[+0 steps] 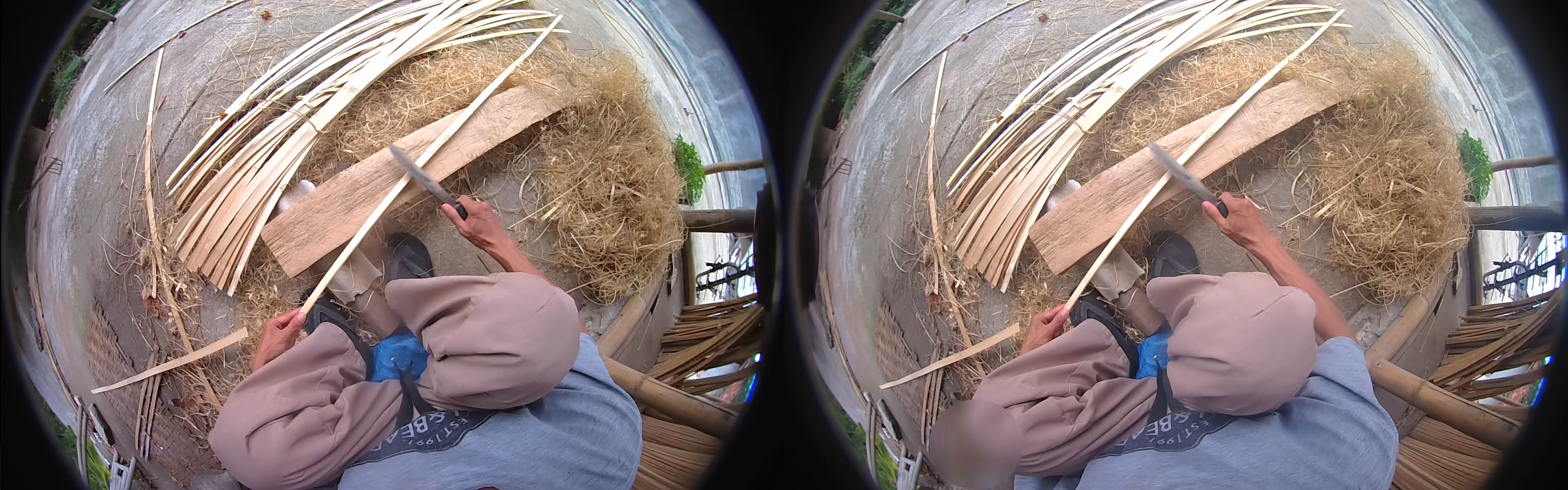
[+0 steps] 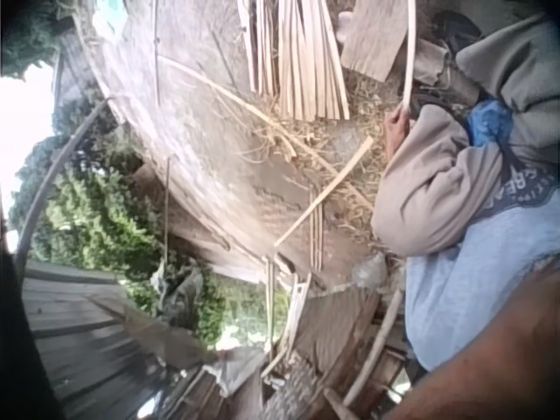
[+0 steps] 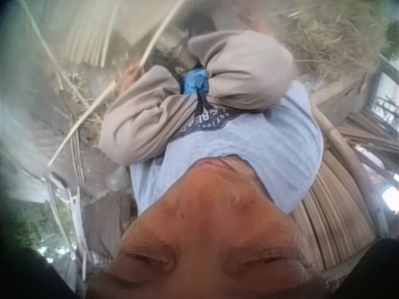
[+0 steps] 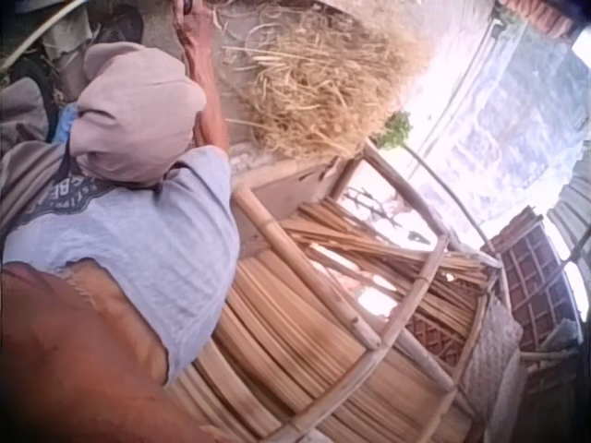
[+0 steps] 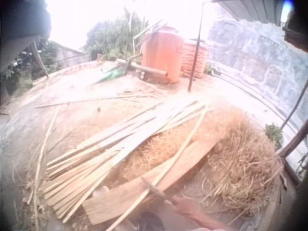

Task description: The person splits long bamboo strips into thinner slivers using a knife on a wooden block. They repeatedly position each strip, split it, and set the finished pieces aside.

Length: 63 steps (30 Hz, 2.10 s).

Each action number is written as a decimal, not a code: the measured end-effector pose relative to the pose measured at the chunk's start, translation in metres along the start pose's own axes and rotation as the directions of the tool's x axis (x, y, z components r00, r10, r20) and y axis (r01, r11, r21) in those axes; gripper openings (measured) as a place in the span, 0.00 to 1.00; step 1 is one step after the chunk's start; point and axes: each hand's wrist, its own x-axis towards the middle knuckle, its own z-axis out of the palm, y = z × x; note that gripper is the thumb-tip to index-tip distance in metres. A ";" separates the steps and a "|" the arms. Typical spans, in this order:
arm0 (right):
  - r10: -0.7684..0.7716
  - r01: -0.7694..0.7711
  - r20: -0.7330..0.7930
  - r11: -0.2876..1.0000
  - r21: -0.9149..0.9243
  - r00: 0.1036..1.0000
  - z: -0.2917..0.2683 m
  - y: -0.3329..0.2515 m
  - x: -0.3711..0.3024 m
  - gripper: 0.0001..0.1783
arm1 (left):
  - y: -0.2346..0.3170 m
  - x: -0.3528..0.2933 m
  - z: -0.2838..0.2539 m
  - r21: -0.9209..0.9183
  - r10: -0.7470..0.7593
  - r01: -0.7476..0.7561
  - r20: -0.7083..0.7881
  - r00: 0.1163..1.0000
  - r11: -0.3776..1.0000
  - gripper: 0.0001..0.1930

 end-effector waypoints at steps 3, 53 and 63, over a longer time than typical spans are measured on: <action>-0.200 0.196 -0.007 0.969 -0.150 0.980 0.015 0.007 -0.008 0.34 | -0.021 -0.013 -0.024 0.068 0.004 -0.002 -0.031 1.000 0.998 0.24; 0.436 -0.412 -0.351 0.900 0.144 0.829 -0.086 0.085 0.074 0.39 | -0.083 -0.081 -0.119 0.281 0.004 0.068 -0.247 0.969 0.957 0.18; 0.111 -0.132 -0.139 0.980 -0.152 0.984 -0.013 0.020 0.056 0.37 | 0.014 0.014 0.023 0.567 0.649 -0.471 -0.153 0.745 0.676 0.15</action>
